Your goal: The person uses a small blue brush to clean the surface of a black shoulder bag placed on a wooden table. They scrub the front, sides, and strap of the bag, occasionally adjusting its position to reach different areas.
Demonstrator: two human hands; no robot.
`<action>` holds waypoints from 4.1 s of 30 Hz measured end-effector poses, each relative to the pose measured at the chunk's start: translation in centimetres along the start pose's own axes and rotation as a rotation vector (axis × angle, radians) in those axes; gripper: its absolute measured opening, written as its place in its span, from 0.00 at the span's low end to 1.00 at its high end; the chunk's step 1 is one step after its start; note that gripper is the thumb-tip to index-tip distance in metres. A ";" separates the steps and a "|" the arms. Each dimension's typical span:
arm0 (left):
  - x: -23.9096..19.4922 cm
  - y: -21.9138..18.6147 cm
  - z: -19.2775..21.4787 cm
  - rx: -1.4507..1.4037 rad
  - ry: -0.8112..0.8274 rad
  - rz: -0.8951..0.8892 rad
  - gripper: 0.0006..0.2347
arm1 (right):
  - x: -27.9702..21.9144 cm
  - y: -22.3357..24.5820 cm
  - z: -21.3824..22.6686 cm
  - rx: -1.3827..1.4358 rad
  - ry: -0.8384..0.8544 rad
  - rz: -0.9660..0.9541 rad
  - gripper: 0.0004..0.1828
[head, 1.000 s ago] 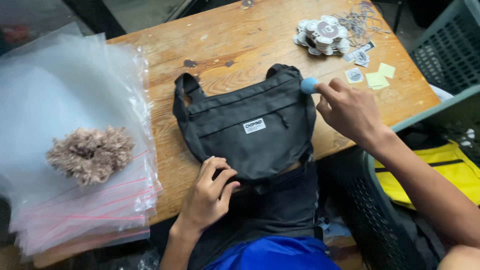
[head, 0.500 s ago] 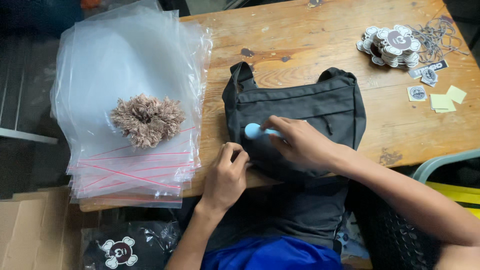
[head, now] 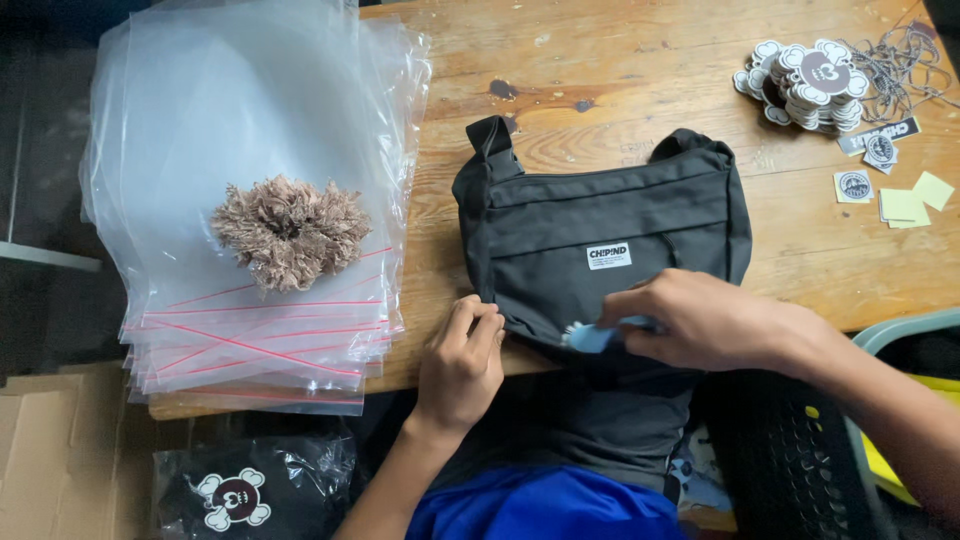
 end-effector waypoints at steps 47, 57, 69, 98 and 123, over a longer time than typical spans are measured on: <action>3.7 -1.9 -0.2 -0.125 0.291 -0.096 0.10 | 0.1 -1.2 -6.1 -0.328 -0.464 0.148 0.04; 4.7 -1.5 -0.6 -0.085 0.316 -0.126 0.10 | -5.9 -9.3 -1.7 -0.482 -0.621 -0.441 0.07; 7.4 -0.9 -1.4 0.056 0.366 0.040 0.32 | 7.6 -2.0 -0.6 -0.311 -0.701 0.049 0.12; 9.5 -2.2 -3.1 0.043 0.480 -0.103 0.26 | -0.9 -8.2 -0.9 -0.381 -0.697 -0.041 0.16; 10.0 -2.8 -3.9 0.099 0.587 -0.050 0.26 | -5.4 -15.9 1.7 -0.472 -0.879 -0.336 0.12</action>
Point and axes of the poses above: each hand's wrist, its own x-axis towards the middle knuckle, its own z-axis out of the back of the hand, y = z × x, the point moved 4 cm from there along x, towards the middle knuckle, and after that the axes turned 10 degrees about y, right-handed, at the moved point
